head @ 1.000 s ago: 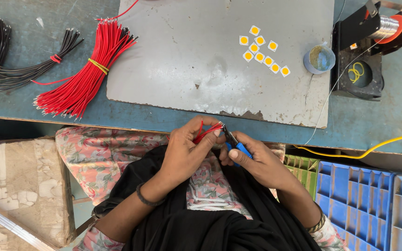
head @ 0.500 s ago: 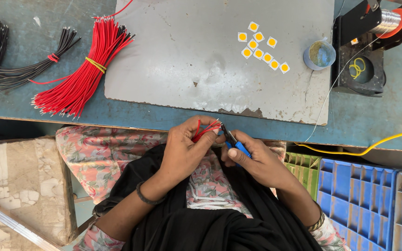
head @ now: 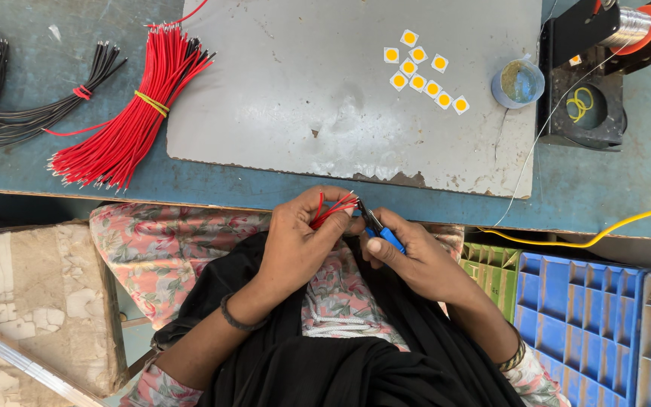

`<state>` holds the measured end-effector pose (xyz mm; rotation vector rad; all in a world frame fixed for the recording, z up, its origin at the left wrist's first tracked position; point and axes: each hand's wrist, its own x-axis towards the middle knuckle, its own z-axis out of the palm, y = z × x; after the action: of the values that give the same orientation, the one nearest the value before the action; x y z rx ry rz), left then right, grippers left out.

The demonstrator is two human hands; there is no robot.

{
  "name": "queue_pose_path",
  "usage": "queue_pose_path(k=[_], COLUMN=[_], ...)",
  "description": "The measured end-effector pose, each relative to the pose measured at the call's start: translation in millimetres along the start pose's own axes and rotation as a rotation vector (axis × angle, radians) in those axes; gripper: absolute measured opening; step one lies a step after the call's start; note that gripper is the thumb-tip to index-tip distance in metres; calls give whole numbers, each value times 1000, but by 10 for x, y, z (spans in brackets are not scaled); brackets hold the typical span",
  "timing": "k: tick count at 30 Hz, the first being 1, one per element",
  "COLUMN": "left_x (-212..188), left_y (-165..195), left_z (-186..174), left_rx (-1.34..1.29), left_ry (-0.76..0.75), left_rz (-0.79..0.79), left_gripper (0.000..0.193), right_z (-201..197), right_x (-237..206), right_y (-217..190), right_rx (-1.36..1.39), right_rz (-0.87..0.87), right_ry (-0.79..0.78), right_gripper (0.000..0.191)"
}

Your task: The person sorts red and black wires, cuts and trims wire ends with pliers, dips the stripped ends into a small container of flux paste, and uses a soldering iron to solder wire ends onto the pads of small LED modules on the work board, setting finished modules aside.

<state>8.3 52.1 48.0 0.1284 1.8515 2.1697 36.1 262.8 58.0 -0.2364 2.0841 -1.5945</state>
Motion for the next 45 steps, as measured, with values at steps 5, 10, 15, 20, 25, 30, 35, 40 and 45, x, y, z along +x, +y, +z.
queue_pose_path(k=[5,10,15,20,25,30,35,40,45], left_x=[-9,-54,-123,-182,-264,-275,-280,-257,-259], left_y=[-24,-112,-208,-169,1,118,87,-23,-82], left_z=[-9,-48,-103,-175,-218,-222,-243,-234,-219], left_rx=[24,12,-66,114,441,441,433,324,283], left_ry=[9,14,-10,25,49,61,51,68,70], left_rz=[-58,-67,-66,26,84,222,186,161,89], left_gripper=[17,16,15,16,26,26,25,22,20], right_z=[53,116,187,228,139,118,133,132,116], right_x=[16,1,-6,-17,-36,-42,-28,-35,-16], right_y=[22,65,143,188,126,15,-52,-72,-68], right_rx=[-26,4,-19,107,99,92,87,58,29], right_rz=[57,62,100,138,115,69,68,99,90], right_ry=[28,4,-10,-64,-63,-88,-93,-85,-117], right_gripper=[36,35,34,34,39,45,48,49,51])
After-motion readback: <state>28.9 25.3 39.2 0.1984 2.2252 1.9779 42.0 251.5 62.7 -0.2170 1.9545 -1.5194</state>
